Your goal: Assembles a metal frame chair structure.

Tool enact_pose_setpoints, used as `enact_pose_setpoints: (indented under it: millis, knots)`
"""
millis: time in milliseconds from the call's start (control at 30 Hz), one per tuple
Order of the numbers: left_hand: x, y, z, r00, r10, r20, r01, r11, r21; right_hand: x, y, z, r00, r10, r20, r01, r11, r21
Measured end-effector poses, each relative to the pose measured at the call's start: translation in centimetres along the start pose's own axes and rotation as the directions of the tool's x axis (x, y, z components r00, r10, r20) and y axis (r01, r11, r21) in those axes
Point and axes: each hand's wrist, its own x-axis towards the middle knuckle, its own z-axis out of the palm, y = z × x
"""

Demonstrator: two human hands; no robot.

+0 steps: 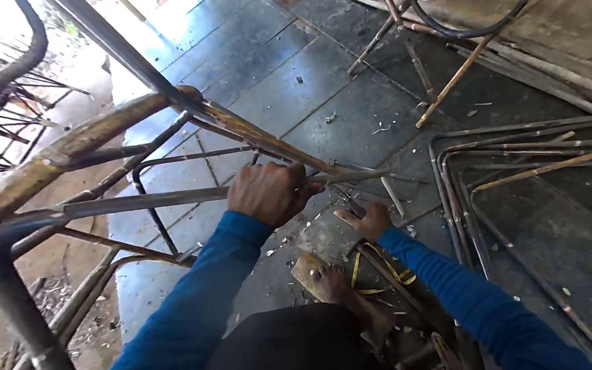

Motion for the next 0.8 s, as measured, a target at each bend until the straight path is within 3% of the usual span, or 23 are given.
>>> enact_pose_setpoints:
  millis: [233, 367, 533, 633, 733, 800]
  knots:
    - [-0.1, 0.1, -0.6, 1.0, 0.004, 0.016, -0.004, 1.0, -0.03, 1.1, 1.2, 4.4, 0.93, -0.055, -0.362, 0.064, 0.998, 0.013]
    - [-0.7, 1.2, -2.5, 0.992, 0.084, -0.091, -0.097, 0.985, -0.145, 4.0, 2.5, 3.5, 0.848, 0.137, -0.512, -0.107, 0.99, 0.087]
    - [0.4, 0.2, -1.5, 0.999, -0.004, -0.045, 0.001, 0.997, -0.076, 0.9, 0.5, -0.2, 0.962, 0.192, -0.196, -0.202, 0.979, -0.03]
    - [0.7, 0.2, -1.3, 0.999, -0.022, -0.023, 0.02, 0.997, -0.074, -3.9, -1.0, -2.7, 0.976, 0.158, -0.147, -0.164, 0.986, -0.028]
    - [0.5, 0.6, -0.8, 1.0, 0.001, -0.029, -0.003, 0.997, -0.081, -8.0, -0.2, -2.7, 0.974, 0.042, -0.221, -0.001, 0.983, 0.183]
    - [0.4, 0.7, -0.8, 0.999, 0.009, -0.033, -0.012, 0.996, -0.092, -9.4, 1.8, -0.4, 0.991, 0.092, -0.093, -0.057, 0.944, 0.325]
